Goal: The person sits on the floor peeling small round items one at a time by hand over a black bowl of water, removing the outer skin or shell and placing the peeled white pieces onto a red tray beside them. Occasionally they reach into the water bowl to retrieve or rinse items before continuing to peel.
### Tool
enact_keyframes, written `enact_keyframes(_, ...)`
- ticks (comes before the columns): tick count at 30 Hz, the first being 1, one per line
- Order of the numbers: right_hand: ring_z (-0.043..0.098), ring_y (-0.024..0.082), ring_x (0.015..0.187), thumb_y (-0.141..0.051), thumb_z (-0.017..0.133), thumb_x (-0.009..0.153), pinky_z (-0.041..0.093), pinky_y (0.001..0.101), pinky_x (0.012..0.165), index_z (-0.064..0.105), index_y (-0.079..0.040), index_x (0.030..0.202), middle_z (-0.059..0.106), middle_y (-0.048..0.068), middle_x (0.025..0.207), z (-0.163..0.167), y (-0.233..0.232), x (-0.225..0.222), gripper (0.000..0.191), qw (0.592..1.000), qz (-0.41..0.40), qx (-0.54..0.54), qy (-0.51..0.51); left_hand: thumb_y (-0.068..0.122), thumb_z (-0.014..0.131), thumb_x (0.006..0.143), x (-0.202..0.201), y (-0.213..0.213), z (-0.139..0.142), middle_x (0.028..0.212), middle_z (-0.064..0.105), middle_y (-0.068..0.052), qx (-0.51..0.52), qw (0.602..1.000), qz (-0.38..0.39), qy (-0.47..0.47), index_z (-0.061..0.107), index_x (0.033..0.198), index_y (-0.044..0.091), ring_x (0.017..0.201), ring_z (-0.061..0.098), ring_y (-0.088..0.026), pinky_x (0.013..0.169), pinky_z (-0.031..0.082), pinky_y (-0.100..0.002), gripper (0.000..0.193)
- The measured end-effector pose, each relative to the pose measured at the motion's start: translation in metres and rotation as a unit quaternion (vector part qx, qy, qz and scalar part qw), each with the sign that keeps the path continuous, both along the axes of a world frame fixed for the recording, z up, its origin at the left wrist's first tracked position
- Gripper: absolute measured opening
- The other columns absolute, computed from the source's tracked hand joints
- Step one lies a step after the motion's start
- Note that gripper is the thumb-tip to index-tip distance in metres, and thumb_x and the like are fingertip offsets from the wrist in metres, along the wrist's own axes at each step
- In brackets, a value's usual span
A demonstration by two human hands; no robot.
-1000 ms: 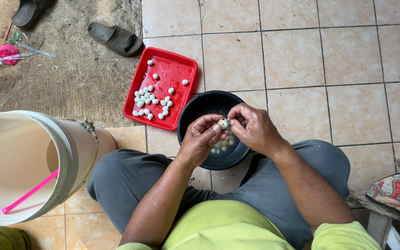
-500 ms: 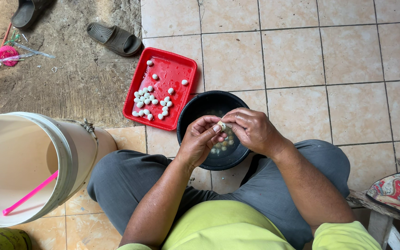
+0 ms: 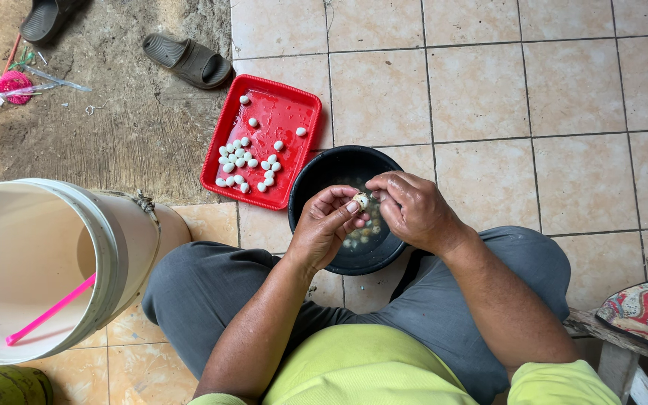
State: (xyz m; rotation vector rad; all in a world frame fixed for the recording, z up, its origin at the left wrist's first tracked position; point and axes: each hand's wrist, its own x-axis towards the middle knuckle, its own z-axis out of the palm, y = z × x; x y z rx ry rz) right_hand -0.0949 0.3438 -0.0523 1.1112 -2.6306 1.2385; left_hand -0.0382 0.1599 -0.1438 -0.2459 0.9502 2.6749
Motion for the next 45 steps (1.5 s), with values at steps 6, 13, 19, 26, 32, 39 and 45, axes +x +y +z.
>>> enact_keyframes(6, 0.076, 0.031, 0.089, 0.0, 0.074, 0.087, 0.062, 0.0383, 0.075, 0.069, -0.001, 0.105, 0.075, 0.015, 0.098, 0.0, -0.001, 0.001, 0.018, 0.998, 0.008, 0.019, 0.063, 0.004, 0.069, 0.098, 0.0, 0.001, -0.002, 0.103, 0.072, -0.01, -0.024, 0.999, 0.016, 0.019, 0.065, 0.117, 0.001, 0.092, 0.073, -0.018, 0.082, 0.061, -0.03, 0.02)
enact_keyframes(13, 0.075, 0.032, 0.087, -0.001, 0.075, 0.085, 0.062, 0.0386, 0.074, 0.067, 0.0, 0.103, 0.074, 0.014, 0.094, -0.003, -0.002, 0.0, 0.02, 0.995, 0.019, 0.035, 0.094, 0.004, 0.071, 0.098, 0.001, 0.003, -0.002, 0.104, 0.072, -0.009, -0.045, 0.999, 0.011, 0.019, 0.065, 0.116, 0.0, 0.09, 0.071, -0.016, 0.081, 0.06, -0.03, 0.02)
enact_keyframes(19, 0.075, 0.017, 0.077, -0.001, 0.07, 0.091, 0.062, 0.0306, 0.066, 0.067, -0.001, 0.099, 0.074, 0.009, 0.088, -0.007, 0.002, -0.001, 0.008, 0.995, -0.038, 0.014, -0.086, 0.006, 0.068, 0.1, 0.002, 0.001, 0.003, 0.107, 0.071, -0.01, -0.011, 1.0, -0.018, 0.013, 0.064, 0.12, 0.0, 0.093, 0.071, -0.018, 0.082, 0.059, -0.03, 0.021)
enact_keyframes(26, 0.066, 0.006, 0.083, 0.001, 0.064, 0.093, 0.06, 0.0233, 0.072, 0.062, 0.0, 0.105, 0.067, 0.003, 0.093, -0.014, 0.008, -0.005, 0.012, 0.906, -0.046, -0.142, -0.396, 0.005, 0.062, 0.103, 0.002, -0.001, 0.001, 0.114, 0.071, -0.013, 0.004, 0.999, -0.035, 0.024, 0.062, 0.127, -0.001, 0.1, 0.071, -0.02, 0.083, 0.059, -0.033, 0.025)
enact_keyframes(32, 0.066, 0.005, 0.084, 0.002, 0.064, 0.093, 0.06, 0.0229, 0.073, 0.061, -0.001, 0.105, 0.067, 0.002, 0.094, -0.02, 0.011, -0.006, 0.013, 0.908, -0.042, -0.13, -0.397, 0.006, 0.06, 0.104, 0.001, 0.002, -0.005, 0.118, 0.072, -0.015, -0.067, 0.996, -0.028, 0.044, 0.065, 0.131, -0.004, 0.102, 0.072, -0.021, 0.091, 0.061, -0.035, 0.03)
enact_keyframes(39, 0.066, 0.005, 0.086, 0.002, 0.062, 0.094, 0.059, 0.0228, 0.074, 0.06, -0.002, 0.106, 0.066, 0.002, 0.094, -0.023, 0.011, -0.008, 0.013, 0.885, -0.011, -0.162, -0.435, 0.007, 0.063, 0.105, 0.002, 0.0, -0.007, 0.117, 0.072, -0.017, -0.056, 0.997, -0.036, 0.049, 0.066, 0.126, -0.007, 0.103, 0.073, -0.024, 0.095, 0.061, -0.037, 0.026)
enact_keyframes(45, 0.067, 0.007, 0.082, -0.002, 0.059, 0.097, 0.062, 0.0244, 0.074, 0.066, -0.002, 0.106, 0.068, 0.006, 0.092, -0.019, 0.009, -0.011, 0.011, 0.932, -0.12, -0.116, -0.321, 0.008, 0.064, 0.103, -0.003, 0.0, -0.002, 0.116, 0.073, -0.015, 0.037, 0.999, 0.033, -0.006, 0.068, 0.117, -0.003, 0.107, 0.073, -0.027, 0.096, 0.061, -0.036, 0.019)
